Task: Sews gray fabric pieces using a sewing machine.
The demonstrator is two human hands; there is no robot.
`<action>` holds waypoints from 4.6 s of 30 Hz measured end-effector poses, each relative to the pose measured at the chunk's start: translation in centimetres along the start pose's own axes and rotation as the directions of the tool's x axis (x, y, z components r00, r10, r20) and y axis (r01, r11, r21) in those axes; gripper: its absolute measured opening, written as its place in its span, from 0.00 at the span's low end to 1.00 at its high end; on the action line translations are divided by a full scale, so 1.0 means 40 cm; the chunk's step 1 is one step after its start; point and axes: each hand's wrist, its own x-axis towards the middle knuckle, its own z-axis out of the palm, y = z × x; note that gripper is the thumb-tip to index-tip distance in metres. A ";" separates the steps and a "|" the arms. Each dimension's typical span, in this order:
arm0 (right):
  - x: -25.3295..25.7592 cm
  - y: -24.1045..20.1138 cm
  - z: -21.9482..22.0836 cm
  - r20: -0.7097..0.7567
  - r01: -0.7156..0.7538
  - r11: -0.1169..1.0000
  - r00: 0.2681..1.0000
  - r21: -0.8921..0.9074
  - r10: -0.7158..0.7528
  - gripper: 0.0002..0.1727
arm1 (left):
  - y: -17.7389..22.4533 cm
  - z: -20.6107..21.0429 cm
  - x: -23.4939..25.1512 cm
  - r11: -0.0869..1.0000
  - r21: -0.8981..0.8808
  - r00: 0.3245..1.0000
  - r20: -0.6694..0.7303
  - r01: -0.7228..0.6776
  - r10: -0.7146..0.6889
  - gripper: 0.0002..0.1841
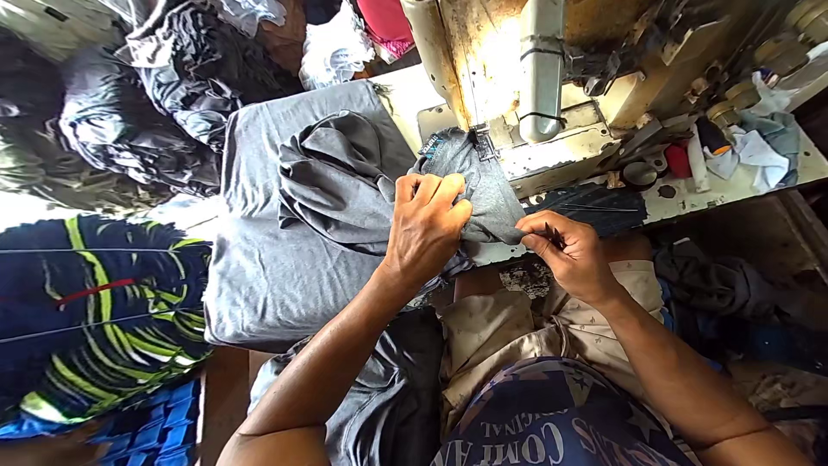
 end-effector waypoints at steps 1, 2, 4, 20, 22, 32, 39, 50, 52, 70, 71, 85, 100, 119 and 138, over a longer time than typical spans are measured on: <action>0.000 0.000 -0.001 -0.002 -0.007 1.000 1.000 0.004 0.007 0.06 | 0.001 -0.003 0.003 1.000 0.004 1.000 0.012 -0.003 0.003 0.06; 0.001 0.000 -0.001 -0.005 -0.016 1.000 1.000 0.008 0.016 0.06 | 0.001 -0.006 0.006 1.000 0.004 1.000 0.022 -0.006 0.006 0.07; 0.005 0.004 0.002 -0.013 -0.030 1.000 0.999 0.010 0.030 0.06 | -0.005 -0.007 0.013 1.000 0.010 1.000 0.029 -0.011 0.011 0.07; 0.145 0.031 0.048 -0.107 -0.043 0.999 0.993 -0.021 0.041 0.06 | -0.145 0.003 0.087 0.993 -0.098 0.998 0.005 -0.069 0.070 0.18; 0.165 0.049 0.051 -0.112 0.003 1.000 0.994 -0.002 -0.003 0.07 | -0.145 -0.026 0.084 0.975 -0.190 0.990 0.056 -0.117 0.129 0.15; 0.167 0.049 0.051 -0.067 0.080 0.978 0.993 -0.192 -0.095 0.07 | -0.251 -0.186 0.014 0.982 -0.131 0.968 0.228 0.137 -0.105 0.35; 0.133 -0.037 -0.016 0.333 0.196 0.952 0.936 -0.235 -0.111 0.07 | -0.074 -0.210 -0.019 0.815 -0.540 0.974 -0.037 -0.209 0.225 0.10; -0.016 -0.019 -0.012 0.122 0.153 0.968 0.984 -0.199 -0.131 0.06 | 0.064 0.083 -0.028 0.978 -0.195 0.989 -0.141 -0.076 0.049 0.22; -0.023 -0.017 -0.014 0.099 0.131 0.973 0.989 -0.188 -0.114 0.06 | 0.049 0.094 -0.030 0.987 -0.158 0.992 -0.127 -0.020 0.000 0.14; 0.098 0.039 0.033 -0.060 -0.053 0.991 0.997 -0.122 0.046 0.05 | -0.083 0.041 0.078 0.990 -0.143 0.997 -0.071 0.014 -0.024 0.10; 0.104 0.037 0.034 -0.059 -0.056 0.992 0.997 -0.117 0.049 0.05 | -0.093 0.032 0.081 0.984 -0.176 0.999 -0.049 -0.005 -0.003 0.10; 0.137 0.000 -0.016 0.220 0.111 0.977 0.973 -0.179 -0.070 0.07 | -0.079 -0.217 0.003 0.901 -0.396 0.982 -0.008 -0.175 0.187 0.12; -0.040 -0.019 -0.012 0.092 0.132 0.985 0.988 -0.108 -0.122 0.08 | 0.016 0.045 0.007 0.985 -0.128 0.993 -0.032 -0.118 0.115 0.11; 0.011 0.007 0.013 -0.053 -0.020 0.994 0.998 -0.108 0.014 0.07 | -0.030 -0.001 0.031 1.000 -0.025 0.999 0.045 0.015 -0.014 0.04; 0.134 0.030 0.060 -0.125 0.006 0.996 0.992 -0.092 -0.018 0.05 | -0.059 0.056 0.025 0.963 -0.214 0.950 -0.231 0.163 -0.212 0.16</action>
